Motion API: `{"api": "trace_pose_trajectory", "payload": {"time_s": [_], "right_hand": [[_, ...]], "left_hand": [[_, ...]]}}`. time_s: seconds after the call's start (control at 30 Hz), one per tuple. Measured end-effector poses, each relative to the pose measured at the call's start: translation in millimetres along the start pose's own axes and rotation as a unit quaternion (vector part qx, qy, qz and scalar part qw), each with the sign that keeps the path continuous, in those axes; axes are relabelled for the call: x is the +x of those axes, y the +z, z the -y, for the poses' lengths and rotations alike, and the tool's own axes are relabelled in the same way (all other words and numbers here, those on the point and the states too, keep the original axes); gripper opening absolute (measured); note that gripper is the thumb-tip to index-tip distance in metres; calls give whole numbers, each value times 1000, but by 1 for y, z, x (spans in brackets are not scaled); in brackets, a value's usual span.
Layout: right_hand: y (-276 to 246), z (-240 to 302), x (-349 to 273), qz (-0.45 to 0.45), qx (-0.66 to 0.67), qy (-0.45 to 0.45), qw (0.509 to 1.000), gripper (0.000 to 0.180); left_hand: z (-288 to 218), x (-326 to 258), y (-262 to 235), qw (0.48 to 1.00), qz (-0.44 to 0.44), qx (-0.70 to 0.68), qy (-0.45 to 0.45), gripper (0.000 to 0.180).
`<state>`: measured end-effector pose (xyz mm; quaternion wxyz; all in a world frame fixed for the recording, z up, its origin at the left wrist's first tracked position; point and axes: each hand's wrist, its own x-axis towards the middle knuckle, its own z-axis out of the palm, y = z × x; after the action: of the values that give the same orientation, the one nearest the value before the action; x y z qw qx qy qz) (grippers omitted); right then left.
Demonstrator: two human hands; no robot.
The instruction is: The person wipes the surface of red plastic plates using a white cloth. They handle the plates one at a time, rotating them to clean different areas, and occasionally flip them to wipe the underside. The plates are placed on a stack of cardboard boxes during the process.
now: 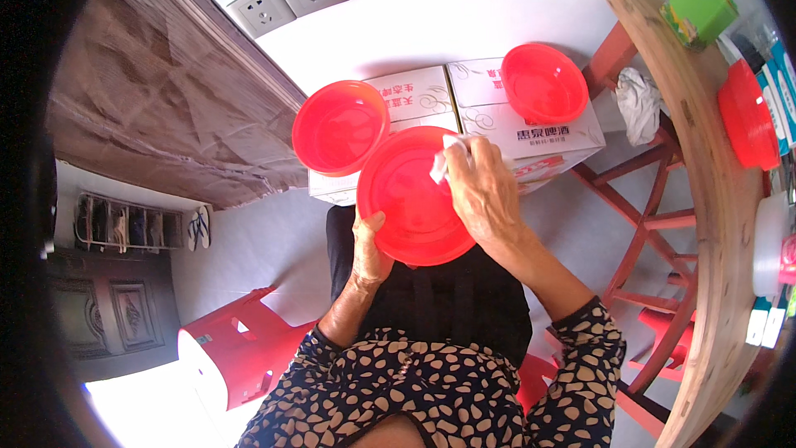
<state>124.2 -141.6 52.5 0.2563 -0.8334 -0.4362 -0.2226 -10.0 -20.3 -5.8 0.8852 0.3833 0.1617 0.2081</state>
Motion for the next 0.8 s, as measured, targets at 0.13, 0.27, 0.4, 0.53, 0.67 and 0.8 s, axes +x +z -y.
{"api": "trace_pose_trajectory", "payload": {"time_s": [0.13,0.27,0.4,0.53,0.67,0.8], "right_hand": [[26,24,17,-57,214,113,969,29],[44,39,21,-46,302,110,946,31],[47,49,13,56,431,84,897,42],[26,57,1,212,485,73,846,41],[23,51,1,227,498,77,833,42],[44,48,10,2,286,172,943,44]], "left_hand": [[3,-2,8,999,19,-15,-21,63],[7,-2,-1,999,26,-31,-19,63],[14,-1,-14,999,7,-41,-21,64],[12,0,-24,1000,-1,-1,-2,67],[17,-3,-19,1000,-25,-6,-14,71],[14,-2,-3,1000,1,6,24,70]]}}
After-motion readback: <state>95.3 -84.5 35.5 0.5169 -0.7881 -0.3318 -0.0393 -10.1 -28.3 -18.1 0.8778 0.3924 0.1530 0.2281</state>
